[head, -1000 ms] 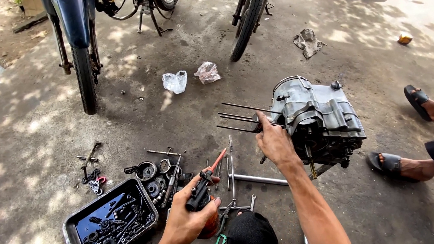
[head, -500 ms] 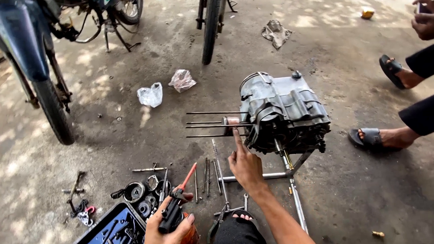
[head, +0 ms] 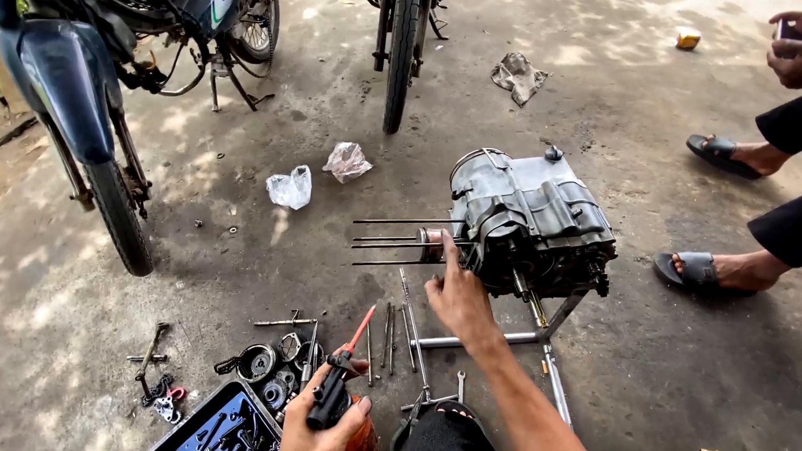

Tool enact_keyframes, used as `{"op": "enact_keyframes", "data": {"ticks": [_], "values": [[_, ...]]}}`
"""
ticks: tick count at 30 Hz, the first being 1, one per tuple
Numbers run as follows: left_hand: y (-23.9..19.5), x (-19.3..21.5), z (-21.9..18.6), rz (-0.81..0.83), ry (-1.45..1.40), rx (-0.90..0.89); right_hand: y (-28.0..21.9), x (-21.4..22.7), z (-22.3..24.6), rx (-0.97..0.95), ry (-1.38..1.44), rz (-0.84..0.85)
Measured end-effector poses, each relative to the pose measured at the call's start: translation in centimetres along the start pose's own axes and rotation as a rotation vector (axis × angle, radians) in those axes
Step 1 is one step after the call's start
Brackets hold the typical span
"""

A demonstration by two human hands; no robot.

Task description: Applying sealant to an engine cylinder block and organizing parts for motorcycle engine repair.

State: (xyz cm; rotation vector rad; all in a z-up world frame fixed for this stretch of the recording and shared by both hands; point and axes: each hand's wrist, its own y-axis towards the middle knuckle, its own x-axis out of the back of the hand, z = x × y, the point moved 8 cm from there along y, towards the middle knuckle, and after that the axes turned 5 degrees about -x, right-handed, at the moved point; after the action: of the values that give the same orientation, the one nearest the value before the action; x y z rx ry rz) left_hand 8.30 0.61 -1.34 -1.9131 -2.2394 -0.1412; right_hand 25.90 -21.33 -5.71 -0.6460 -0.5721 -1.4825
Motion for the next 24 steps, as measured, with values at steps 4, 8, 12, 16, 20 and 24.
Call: {"op": "enact_keyframes", "data": {"ticks": [4,8,12,16,20,24], "values": [[-0.5,0.3,-1.5,0.039,-0.043,-0.008,0.4,1.5,1.5,-0.044,-0.063,0.015],[-0.9,1.2,-1.4,0.052,-0.049,-0.007,-1.1,2.3,3.6,0.114,-0.094,-0.050],[-1.4,2.0,-1.9,0.059,-0.088,-0.054,0.7,0.4,3.7,0.138,-0.084,0.076],[-1.6,2.7,-1.9,0.058,-0.103,-0.039,0.9,0.9,5.2,0.087,-0.396,0.034],[-1.9,3.4,-2.5,0.097,-0.126,-0.079,0.7,0.4,4.9,0.111,-0.648,0.019],[-2.0,3.6,-2.4,0.097,-0.069,-0.068,0.6,0.4,4.5,0.071,-0.597,0.054]]}}
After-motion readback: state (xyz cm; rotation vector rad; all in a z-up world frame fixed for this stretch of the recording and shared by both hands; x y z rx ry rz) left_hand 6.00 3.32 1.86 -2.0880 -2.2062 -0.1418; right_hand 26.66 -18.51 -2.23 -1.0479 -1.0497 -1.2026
